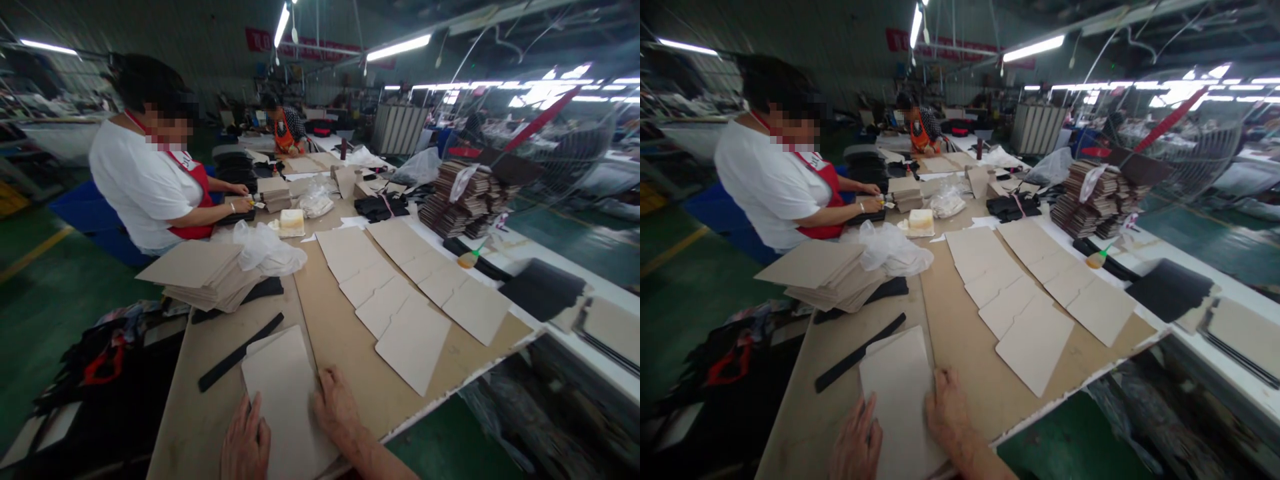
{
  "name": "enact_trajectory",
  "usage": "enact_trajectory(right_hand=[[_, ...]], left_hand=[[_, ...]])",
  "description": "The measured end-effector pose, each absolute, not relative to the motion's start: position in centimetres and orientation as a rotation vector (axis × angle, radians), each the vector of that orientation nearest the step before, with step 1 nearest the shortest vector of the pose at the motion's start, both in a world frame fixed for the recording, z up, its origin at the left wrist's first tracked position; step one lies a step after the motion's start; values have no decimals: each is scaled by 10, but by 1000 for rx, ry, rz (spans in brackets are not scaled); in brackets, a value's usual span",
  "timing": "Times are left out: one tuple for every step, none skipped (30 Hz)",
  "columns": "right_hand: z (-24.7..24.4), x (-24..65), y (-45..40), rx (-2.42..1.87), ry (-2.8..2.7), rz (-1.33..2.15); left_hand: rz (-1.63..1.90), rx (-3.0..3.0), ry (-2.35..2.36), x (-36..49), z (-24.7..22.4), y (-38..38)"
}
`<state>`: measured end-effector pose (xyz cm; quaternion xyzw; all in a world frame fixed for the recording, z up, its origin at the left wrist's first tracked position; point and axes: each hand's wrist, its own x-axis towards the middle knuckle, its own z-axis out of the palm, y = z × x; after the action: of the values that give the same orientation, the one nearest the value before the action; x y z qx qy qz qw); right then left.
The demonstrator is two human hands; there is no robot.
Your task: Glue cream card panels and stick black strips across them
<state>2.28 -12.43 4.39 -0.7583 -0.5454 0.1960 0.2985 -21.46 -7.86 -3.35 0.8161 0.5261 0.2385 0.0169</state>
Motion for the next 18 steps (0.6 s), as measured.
enact_trajectory(right_hand=[[42, 34, -129, -2033, -1410, 515], [40, 49, -136, -2058, -1361, 503], [38, 66, -144, -2085, -1305, 485], [35, 85, -154, -2110, -1241, 460], [32, 106, -164, -2138, -1174, 446], [28, 127, -175, -2152, -1110, 436], [25, 148, -186, -2170, -1045, 429], [23, 167, -196, -2198, -976, 411], [20, 184, -205, -2227, -926, 395], [17, 199, -212, -2257, -885, 389], [15, 211, -218, -2281, -850, 390], [13, 221, -223, -2296, -824, 400], [11, 230, -227, -2304, -800, 415], [9, 237, -229, -2305, -776, 431], [8, 243, -230, -2297, -757, 450], [7, 248, -231, -2289, -735, 468], [6, 251, -230, -2281, -710, 486], [7, 253, -228, -2270, -687, 503]], left_hand=[[749, 2529, 1641, -214, -32, -80], [762, 2520, 1645, -214, -31, -80], [776, 2511, 1647, -213, -30, -81], [782, 2500, 1653, -213, -29, -81], [779, 2493, 1661, -214, -30, -81], [766, 2492, 1662, -214, -30, -81], [751, 2494, 1661, -215, -31, -81], [733, 2494, 1660, -216, -32, -80], [717, 2493, 1660, -217, -33, -80], [704, 2490, 1659, -219, -34, -79], [693, 2487, 1657, -220, -36, -79], [683, 2478, 1665, -222, -37, -78], [678, 2467, 1672, -224, -38, -77], [680, 2456, 1674, -226, -39, -77], [686, 2448, 1672, -227, -40, -76], [692, 2441, 1668, -229, -40, -75], [698, 2436, 1664, -230, -41, -75], [702, 2431, 1664, -231, -41, -75]])
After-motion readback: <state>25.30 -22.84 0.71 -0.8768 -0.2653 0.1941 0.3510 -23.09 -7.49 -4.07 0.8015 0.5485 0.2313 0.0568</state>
